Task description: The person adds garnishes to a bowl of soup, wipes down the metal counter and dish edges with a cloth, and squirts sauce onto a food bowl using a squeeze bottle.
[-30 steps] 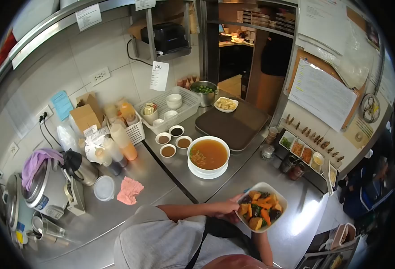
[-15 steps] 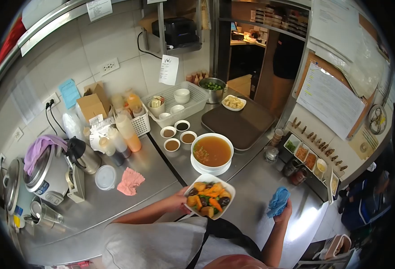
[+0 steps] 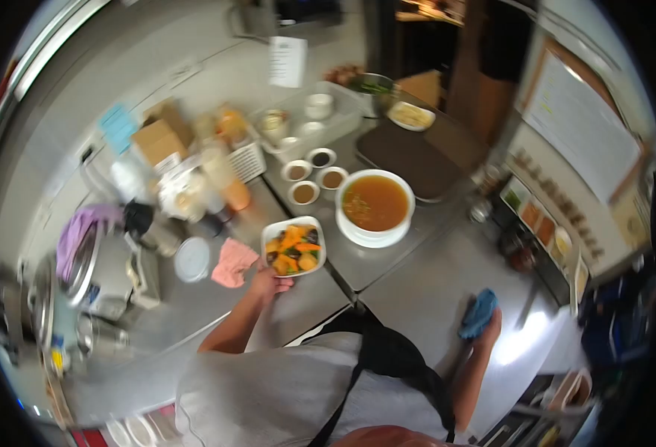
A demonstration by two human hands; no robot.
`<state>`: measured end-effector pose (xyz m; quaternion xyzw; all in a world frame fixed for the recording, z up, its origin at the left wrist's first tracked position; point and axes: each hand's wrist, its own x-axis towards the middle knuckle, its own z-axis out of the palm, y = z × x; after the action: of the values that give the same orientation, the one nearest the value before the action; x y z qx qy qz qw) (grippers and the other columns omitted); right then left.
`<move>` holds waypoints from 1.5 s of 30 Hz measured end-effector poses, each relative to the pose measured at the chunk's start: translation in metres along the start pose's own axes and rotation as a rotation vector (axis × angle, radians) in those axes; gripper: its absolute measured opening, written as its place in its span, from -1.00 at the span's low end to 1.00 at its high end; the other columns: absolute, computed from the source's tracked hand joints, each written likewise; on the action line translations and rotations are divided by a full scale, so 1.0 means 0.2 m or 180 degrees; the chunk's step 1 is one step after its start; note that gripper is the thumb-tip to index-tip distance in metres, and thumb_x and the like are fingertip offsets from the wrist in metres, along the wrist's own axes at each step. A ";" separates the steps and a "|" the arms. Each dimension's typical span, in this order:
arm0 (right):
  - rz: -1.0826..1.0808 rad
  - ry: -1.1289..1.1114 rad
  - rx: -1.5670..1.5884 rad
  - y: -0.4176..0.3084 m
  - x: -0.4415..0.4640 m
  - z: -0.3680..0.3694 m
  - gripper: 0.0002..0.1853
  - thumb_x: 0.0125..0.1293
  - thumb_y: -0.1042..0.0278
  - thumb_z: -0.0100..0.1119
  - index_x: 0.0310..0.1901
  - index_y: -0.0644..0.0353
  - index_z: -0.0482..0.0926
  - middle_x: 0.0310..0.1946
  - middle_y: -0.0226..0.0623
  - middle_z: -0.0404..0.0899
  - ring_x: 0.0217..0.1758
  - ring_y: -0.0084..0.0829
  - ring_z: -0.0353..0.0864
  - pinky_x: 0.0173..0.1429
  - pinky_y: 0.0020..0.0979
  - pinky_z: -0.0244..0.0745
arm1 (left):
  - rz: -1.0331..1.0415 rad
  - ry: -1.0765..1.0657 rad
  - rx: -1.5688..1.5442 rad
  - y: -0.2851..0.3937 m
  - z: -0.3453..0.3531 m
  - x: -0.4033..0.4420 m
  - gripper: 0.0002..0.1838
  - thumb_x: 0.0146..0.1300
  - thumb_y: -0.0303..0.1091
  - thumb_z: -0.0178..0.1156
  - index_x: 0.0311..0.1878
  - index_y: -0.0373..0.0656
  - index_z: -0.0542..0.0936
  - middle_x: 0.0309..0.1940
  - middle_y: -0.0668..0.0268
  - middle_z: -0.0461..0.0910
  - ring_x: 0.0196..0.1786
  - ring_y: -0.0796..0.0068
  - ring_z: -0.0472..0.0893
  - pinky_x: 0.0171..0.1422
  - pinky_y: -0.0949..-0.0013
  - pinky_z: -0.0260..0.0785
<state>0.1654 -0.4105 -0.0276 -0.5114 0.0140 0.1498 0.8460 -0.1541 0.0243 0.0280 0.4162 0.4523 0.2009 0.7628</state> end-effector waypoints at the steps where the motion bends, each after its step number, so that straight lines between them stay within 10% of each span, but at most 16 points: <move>1: -0.0099 -0.0062 -0.0032 -0.01 -0.01 0.03 -0.56 0.24 0.10 -0.24 0.03 0.24 0.31 -0.06 -0.21 0.40 -0.02 -0.34 0.41 0.01 -0.36 0.34 | -0.0104 0.0124 -0.0179 -0.04 -0.05 0.09 -0.59 0.10 -0.44 -0.22 0.06 -0.20 0.12 -0.40 0.09 0.50 -0.51 0.29 0.55 -0.48 0.31 0.46; 5: 0.0246 0.0065 -0.1024 0.03 -0.02 0.03 -0.54 0.28 0.02 -0.27 -0.01 0.25 0.37 -0.18 -0.20 0.47 -0.17 -0.44 0.46 -0.10 -0.39 0.38 | 0.0274 -0.0140 -0.0214 -0.04 -0.18 0.30 -0.58 0.26 -0.18 -0.28 0.08 -0.26 0.23 -0.13 0.10 0.41 -0.13 0.24 0.49 -0.14 0.36 0.43; 6: -0.0911 0.0719 -0.2278 0.02 -0.08 0.10 -0.58 0.28 0.11 -0.26 -0.04 0.28 0.37 -0.11 -0.17 0.42 -0.07 -0.37 0.39 0.02 -0.36 0.29 | 0.0263 -0.0190 -0.0095 0.00 -0.16 0.37 -0.58 0.26 -0.17 -0.28 0.08 -0.26 0.24 -0.13 0.11 0.41 -0.13 0.25 0.49 -0.13 0.35 0.42; 11: -0.0279 0.0466 -0.0362 0.06 0.00 0.05 -0.74 0.21 0.28 -0.06 -0.10 0.18 0.41 -0.32 -0.43 0.48 -0.26 -0.63 0.41 -0.14 -0.55 0.34 | 0.0397 -0.0176 0.0717 0.06 0.21 0.65 -0.57 0.25 -0.13 -0.26 0.06 -0.22 0.27 -0.13 0.16 0.42 -0.13 0.28 0.47 -0.12 0.33 0.38; 17: -0.0761 0.0715 -0.0583 0.06 -0.03 0.10 -0.74 0.16 0.24 -0.03 -0.17 0.16 0.46 -0.40 -0.49 0.48 -0.36 -0.69 0.38 -0.23 -0.58 0.33 | 0.0579 -0.0267 0.1249 0.15 0.39 0.72 -0.57 0.24 -0.07 -0.25 0.03 -0.17 0.30 -0.14 0.21 0.43 -0.14 0.32 0.45 -0.10 0.31 0.34; 27: -0.1549 0.1327 -0.1900 0.07 -0.15 0.24 -0.70 0.10 0.19 -0.02 -0.17 0.16 0.48 -0.24 -0.19 0.50 -0.16 -0.26 0.46 -0.08 -0.33 0.34 | 0.1572 -0.0824 0.2617 0.43 0.65 0.82 -0.55 0.22 0.03 -0.22 -0.02 -0.09 0.35 -0.15 0.30 0.44 -0.15 0.38 0.41 -0.08 0.28 0.25; 30: -0.1675 0.1371 -0.2125 0.08 -0.20 0.26 -0.70 0.11 0.19 -0.04 -0.16 0.13 0.47 -0.21 -0.17 0.47 -0.15 -0.24 0.44 -0.07 -0.32 0.33 | 0.1818 -0.1539 0.3044 0.49 0.73 0.81 -0.55 0.21 0.06 -0.21 -0.03 -0.07 0.37 -0.16 0.33 0.45 -0.15 0.39 0.39 -0.07 0.27 0.23; 32: -0.1617 0.1429 -0.2137 0.11 -0.25 0.29 -0.70 0.11 0.19 -0.04 -0.15 0.12 0.46 -0.20 -0.15 0.44 -0.14 -0.22 0.43 -0.06 -0.31 0.32 | 0.0669 -0.2834 0.3411 0.43 0.82 1.12 -0.54 0.21 0.08 -0.21 -0.04 -0.06 0.38 -0.16 0.35 0.45 -0.15 0.41 0.39 -0.06 0.26 0.21; 33: -0.1609 0.1395 -0.2211 0.12 -0.27 0.29 -0.70 0.11 0.19 -0.04 -0.14 0.11 0.45 -0.21 -0.15 0.43 -0.14 -0.21 0.42 -0.05 -0.30 0.31 | 0.1769 -0.2860 0.3204 0.23 0.94 0.43 -0.56 0.13 -0.34 -0.03 0.12 -0.10 0.24 -0.43 0.25 0.49 -0.58 0.48 0.47 -0.53 0.42 0.34; 34: -0.1598 0.1340 -0.2304 0.14 -0.29 0.29 -0.69 0.11 0.19 -0.04 -0.13 0.10 0.45 -0.21 -0.15 0.42 -0.14 -0.21 0.41 -0.05 -0.30 0.30 | 0.1445 -0.3361 0.3169 0.10 0.99 0.28 -0.58 0.04 -0.52 -0.09 0.05 -0.20 0.31 -0.38 0.28 0.43 -0.56 0.65 0.35 -0.53 0.60 0.25; 41: -0.1720 0.1198 -0.2437 0.16 -0.40 0.29 -0.69 0.11 0.19 -0.05 -0.11 0.08 0.43 -0.22 -0.17 0.40 -0.12 -0.22 0.39 -0.03 -0.30 0.29 | 0.1294 -0.3829 0.3414 -0.40 1.05 0.22 -0.72 0.06 -0.48 -0.10 -0.12 -0.29 0.40 -0.50 0.30 0.42 -0.52 0.60 0.38 -0.40 0.54 0.29; 45: -0.1755 0.1312 -0.2512 0.17 -0.39 0.31 -0.69 0.10 0.20 -0.05 -0.12 0.06 0.43 -0.22 -0.17 0.40 -0.13 -0.22 0.40 -0.04 -0.30 0.31 | 0.2530 -0.3424 0.3322 -0.44 1.02 0.31 -0.75 0.06 -0.47 -0.12 -0.20 -0.35 0.43 -0.46 0.21 0.45 -0.42 0.45 0.43 -0.27 0.44 0.30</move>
<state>0.0728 -0.3605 -0.0135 -0.7948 -0.0124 -0.1885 0.5767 0.0459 -0.0761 -0.0267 0.8817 -0.1173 -0.0057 0.4569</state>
